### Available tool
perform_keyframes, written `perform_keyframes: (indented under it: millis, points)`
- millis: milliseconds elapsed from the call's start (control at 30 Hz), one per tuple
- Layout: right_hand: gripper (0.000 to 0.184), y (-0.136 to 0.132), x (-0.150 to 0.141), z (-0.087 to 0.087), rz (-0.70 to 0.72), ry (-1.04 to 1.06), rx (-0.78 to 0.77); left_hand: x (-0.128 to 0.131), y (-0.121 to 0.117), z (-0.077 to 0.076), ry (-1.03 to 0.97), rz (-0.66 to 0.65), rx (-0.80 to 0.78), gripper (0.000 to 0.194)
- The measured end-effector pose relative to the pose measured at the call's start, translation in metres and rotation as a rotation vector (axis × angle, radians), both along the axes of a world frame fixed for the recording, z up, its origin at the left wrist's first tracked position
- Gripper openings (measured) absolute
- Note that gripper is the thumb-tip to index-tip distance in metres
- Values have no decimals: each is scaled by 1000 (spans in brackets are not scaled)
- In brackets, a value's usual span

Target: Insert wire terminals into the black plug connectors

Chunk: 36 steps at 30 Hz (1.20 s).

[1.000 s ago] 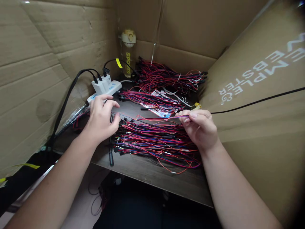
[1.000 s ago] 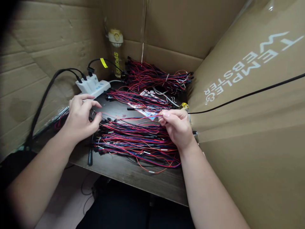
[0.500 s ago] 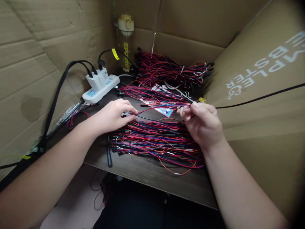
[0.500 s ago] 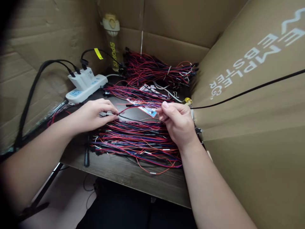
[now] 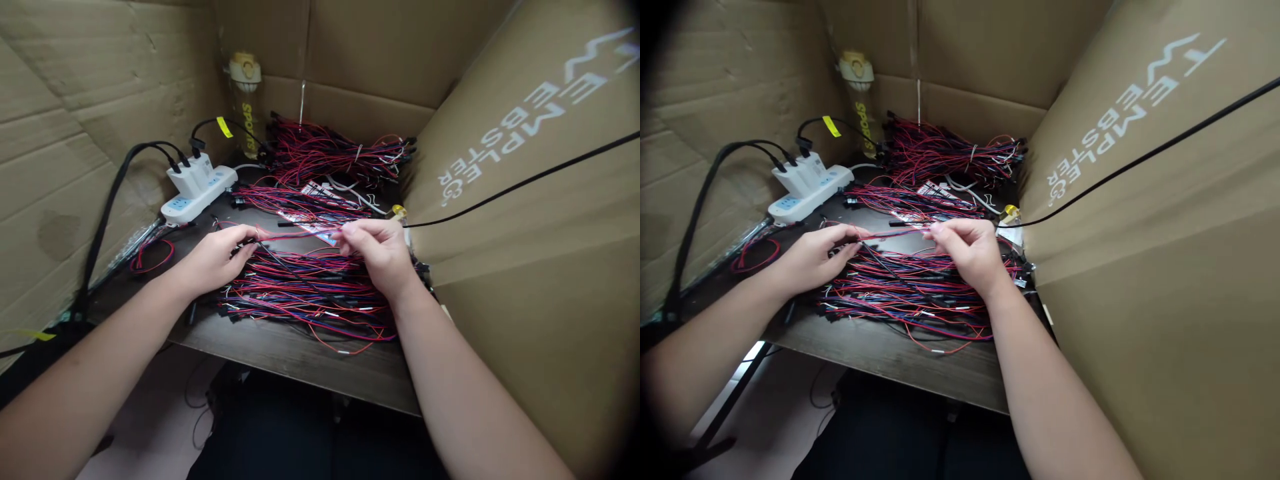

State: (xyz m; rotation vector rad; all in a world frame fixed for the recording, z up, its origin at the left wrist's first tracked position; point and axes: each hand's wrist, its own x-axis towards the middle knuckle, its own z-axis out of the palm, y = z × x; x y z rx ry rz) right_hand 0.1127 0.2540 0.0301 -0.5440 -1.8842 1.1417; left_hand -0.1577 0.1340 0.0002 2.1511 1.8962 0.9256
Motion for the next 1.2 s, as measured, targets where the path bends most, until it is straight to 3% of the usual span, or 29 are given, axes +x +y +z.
perform_keyframes:
  millis: [100,200,300,433,600,767,1000,1200]
  points:
    - [17,-8,4,6,-20,-185,330,2,-1,-2,-17,17,33,38]
    - [35,-15,11,13,-71,-232,609,3,-3,-4,-51,25,37,51]
    - [44,-27,10,22,-88,-291,726,5,-5,-5,-35,40,49,61]
    - [31,-55,-14,26,-92,-406,669,5,-7,-6,-40,11,77,71]
    - [45,-74,-44,6,-162,-656,653,5,-8,-5,-164,-71,44,80]
    - [18,-66,-43,-5,-17,-752,668,3,-7,-7,-292,-202,68,91]
    - [9,-57,-30,7,44,-640,555,-7,0,-10,-317,-251,117,89]
    - [10,-49,-8,17,70,-371,339,-6,-1,-5,-300,-165,37,69]
